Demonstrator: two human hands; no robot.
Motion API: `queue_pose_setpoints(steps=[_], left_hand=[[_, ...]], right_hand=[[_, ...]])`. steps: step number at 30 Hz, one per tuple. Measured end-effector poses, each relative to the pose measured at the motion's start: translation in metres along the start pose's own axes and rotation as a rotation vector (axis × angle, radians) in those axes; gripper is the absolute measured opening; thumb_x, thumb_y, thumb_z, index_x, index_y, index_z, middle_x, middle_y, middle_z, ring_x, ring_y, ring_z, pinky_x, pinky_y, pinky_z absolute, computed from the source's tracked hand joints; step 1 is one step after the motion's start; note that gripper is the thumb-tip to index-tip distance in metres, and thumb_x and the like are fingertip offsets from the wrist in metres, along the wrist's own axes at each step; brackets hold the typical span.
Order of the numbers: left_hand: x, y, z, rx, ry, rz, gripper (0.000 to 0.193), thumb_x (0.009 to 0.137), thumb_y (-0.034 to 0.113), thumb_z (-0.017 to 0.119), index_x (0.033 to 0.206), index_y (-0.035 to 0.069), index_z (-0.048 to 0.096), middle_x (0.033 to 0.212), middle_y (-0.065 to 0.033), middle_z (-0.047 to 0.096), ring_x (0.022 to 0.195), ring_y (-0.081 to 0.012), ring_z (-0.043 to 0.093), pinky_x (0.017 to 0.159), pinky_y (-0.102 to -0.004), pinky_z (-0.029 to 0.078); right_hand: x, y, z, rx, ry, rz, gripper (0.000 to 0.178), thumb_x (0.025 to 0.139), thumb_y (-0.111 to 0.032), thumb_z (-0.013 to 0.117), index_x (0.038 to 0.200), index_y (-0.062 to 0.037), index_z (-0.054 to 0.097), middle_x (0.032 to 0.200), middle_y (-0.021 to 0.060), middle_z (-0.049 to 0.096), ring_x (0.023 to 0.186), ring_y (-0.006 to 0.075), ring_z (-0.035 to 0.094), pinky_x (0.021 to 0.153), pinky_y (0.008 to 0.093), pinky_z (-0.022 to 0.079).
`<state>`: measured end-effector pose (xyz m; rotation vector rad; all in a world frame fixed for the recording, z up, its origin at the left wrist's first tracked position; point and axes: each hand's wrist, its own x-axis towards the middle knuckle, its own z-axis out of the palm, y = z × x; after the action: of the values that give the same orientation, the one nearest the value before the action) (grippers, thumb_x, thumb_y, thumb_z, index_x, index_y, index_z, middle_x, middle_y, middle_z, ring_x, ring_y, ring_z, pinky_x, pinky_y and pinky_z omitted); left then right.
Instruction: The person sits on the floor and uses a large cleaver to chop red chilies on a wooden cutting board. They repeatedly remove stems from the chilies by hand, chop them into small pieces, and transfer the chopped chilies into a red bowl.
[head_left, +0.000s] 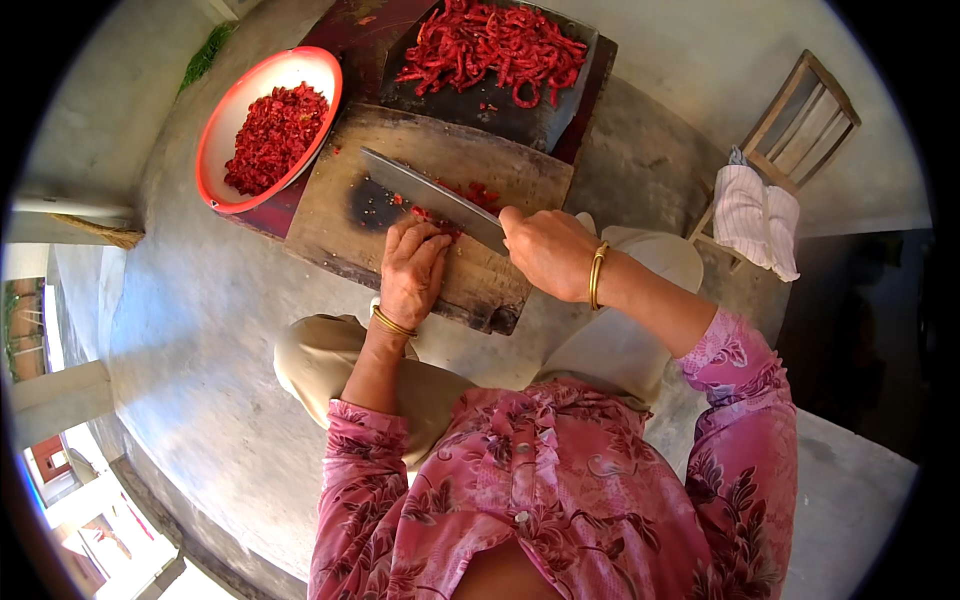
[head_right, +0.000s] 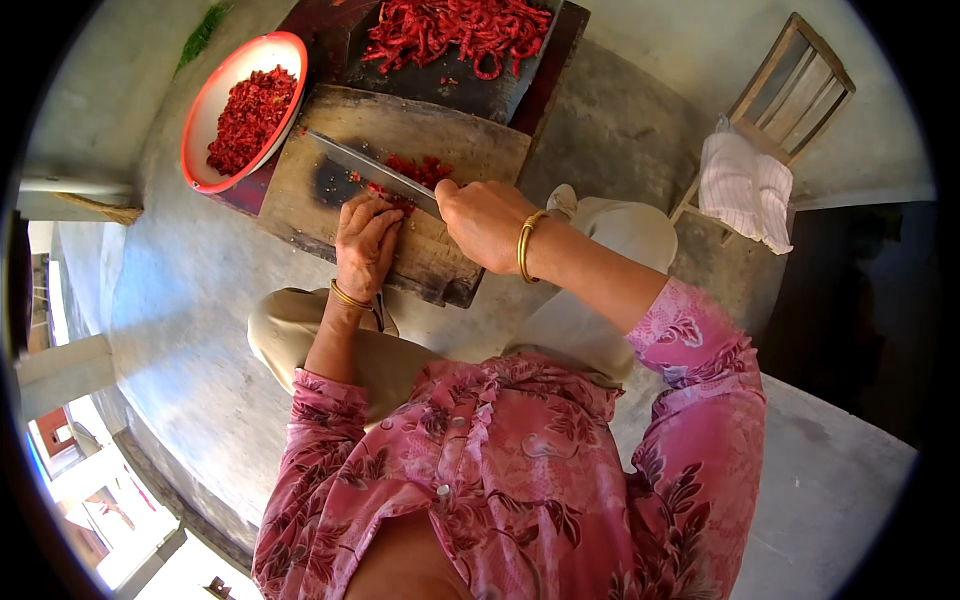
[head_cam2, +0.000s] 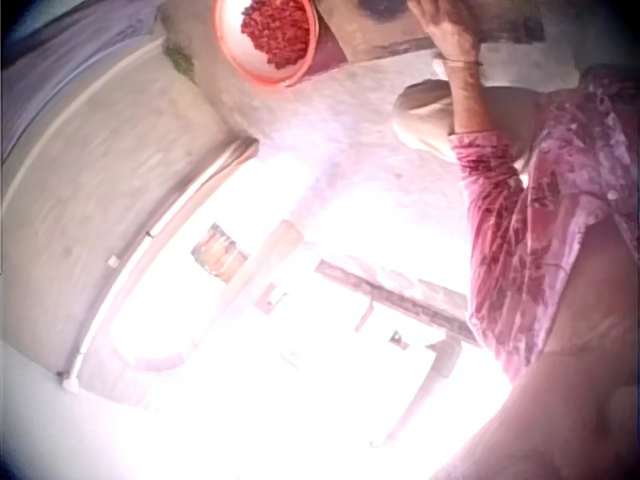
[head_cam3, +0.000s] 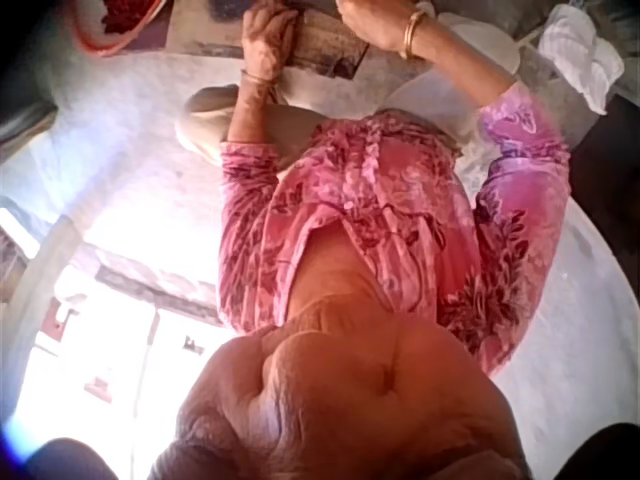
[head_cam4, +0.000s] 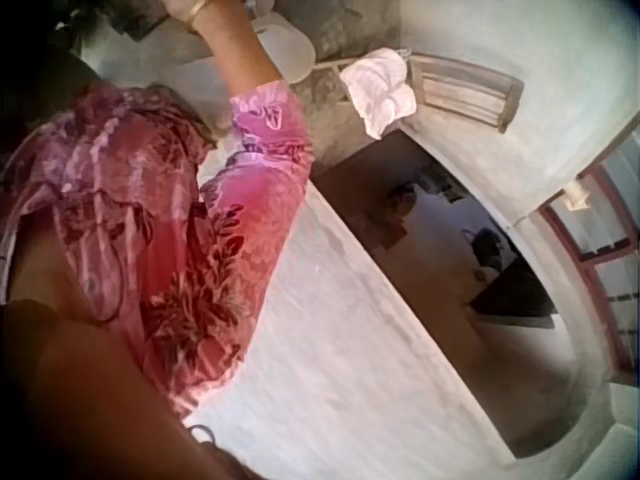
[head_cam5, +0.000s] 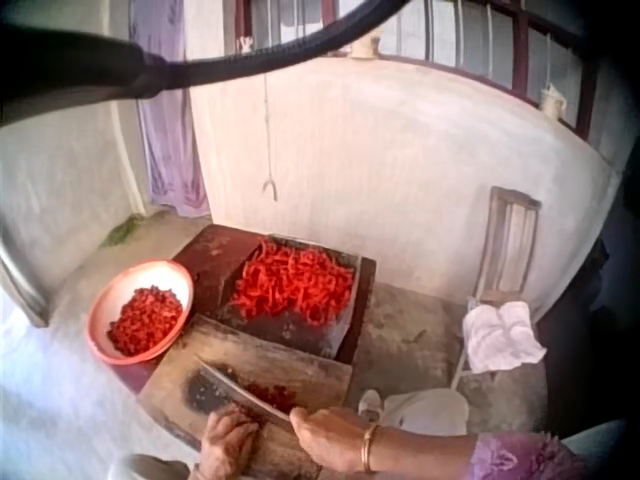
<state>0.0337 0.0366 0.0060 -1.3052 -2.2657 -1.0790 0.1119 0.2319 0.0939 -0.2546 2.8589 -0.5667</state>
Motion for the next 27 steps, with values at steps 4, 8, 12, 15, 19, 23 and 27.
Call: queue_pose_setpoints(steps=[4, 8, 12, 15, 19, 23, 27], left_hand=[[-0.003, -0.002, 0.002, -0.05, 0.003, -0.034, 0.018, 0.067, -0.005, 0.066, 0.085, 0.001, 0.064, 0.09, -0.0105, 0.059, 0.09, -0.0301, 0.056, 0.077, -0.0365, 0.048], [-0.004, -0.003, 0.002, -0.051, 0.036, -0.022, 0.017, 0.067, -0.005, 0.066, 0.083, 0.002, 0.064, 0.089, -0.01, 0.059, 0.088, -0.0291, 0.056, 0.075, -0.0362, 0.048], [-0.006, -0.002, 0.002, -0.098, 0.031, -0.067, 0.017, 0.066, -0.005, 0.066, 0.081, 0.003, 0.064, 0.087, -0.0096, 0.059, 0.086, -0.0288, 0.056, 0.074, -0.0358, 0.048], [-0.009, -0.004, 0.002, -0.128, 0.031, -0.103, 0.017, 0.066, -0.005, 0.066, 0.081, 0.003, 0.064, 0.085, -0.0093, 0.059, 0.085, -0.0285, 0.056, 0.074, -0.0352, 0.048], [-0.009, -0.004, -0.001, -0.123, -0.062, -0.114, 0.017, 0.067, -0.006, 0.066, 0.082, 0.003, 0.064, 0.088, -0.0095, 0.06, 0.087, -0.0271, 0.057, 0.074, -0.0339, 0.048], [-0.007, 0.005, -0.004, -0.108, -0.076, -0.083, 0.019, 0.068, -0.007, 0.064, 0.084, 0.002, 0.064, 0.091, -0.0101, 0.06, 0.086, -0.0278, 0.057, 0.074, -0.0347, 0.048], [-0.009, 0.004, -0.003, -0.087, -0.026, -0.042, 0.02, 0.068, -0.008, 0.063, 0.086, 0.002, 0.063, 0.092, -0.0107, 0.059, 0.085, -0.0286, 0.057, 0.073, -0.035, 0.048]], right_hand=[[-0.015, -0.008, -0.017, 0.008, -0.059, 0.018, 0.017, 0.087, -0.01, 0.052, 0.084, 0.002, 0.04, 0.059, 0.0198, 0.056, 0.06, 0.0389, 0.058, 0.055, 0.0461, 0.045], [-0.036, -0.014, -0.022, -0.011, -0.202, 0.055, 0.015, 0.073, 0.003, 0.054, 0.085, 0.0051, 0.044, 0.066, 0.0219, 0.06, 0.067, 0.0378, 0.062, 0.058, 0.0443, 0.049], [-0.045, -0.007, -0.019, 0.011, -0.217, 0.056, 0.015, 0.085, -0.006, 0.051, 0.083, 0.0039, 0.041, 0.06, 0.022, 0.056, 0.062, 0.0406, 0.058, 0.057, 0.0464, 0.045], [-0.035, -0.006, -0.018, 0.03, -0.215, 0.038, 0.014, 0.082, -0.004, 0.052, 0.082, 0.0052, 0.041, 0.062, 0.0231, 0.056, 0.062, 0.0406, 0.058, 0.056, 0.0458, 0.045], [-0.009, -0.014, -0.013, -0.022, -0.194, -0.019, 0.013, 0.079, -0.001, 0.052, 0.079, 0.0062, 0.041, 0.064, 0.025, 0.057, 0.062, 0.0399, 0.059, 0.055, 0.0448, 0.046], [-0.01, -0.009, -0.005, -0.014, -0.162, 0.024, 0.015, 0.081, -0.003, 0.053, 0.08, 0.0055, 0.041, 0.061, 0.0226, 0.056, 0.061, 0.0388, 0.059, 0.056, 0.0434, 0.047], [-0.012, 0.012, 0.012, 0.015, -0.009, -0.016, 0.018, 0.087, -0.009, 0.053, 0.08, 0.003, 0.041, 0.056, 0.0189, 0.054, 0.057, 0.0387, 0.056, 0.056, 0.0438, 0.045]])
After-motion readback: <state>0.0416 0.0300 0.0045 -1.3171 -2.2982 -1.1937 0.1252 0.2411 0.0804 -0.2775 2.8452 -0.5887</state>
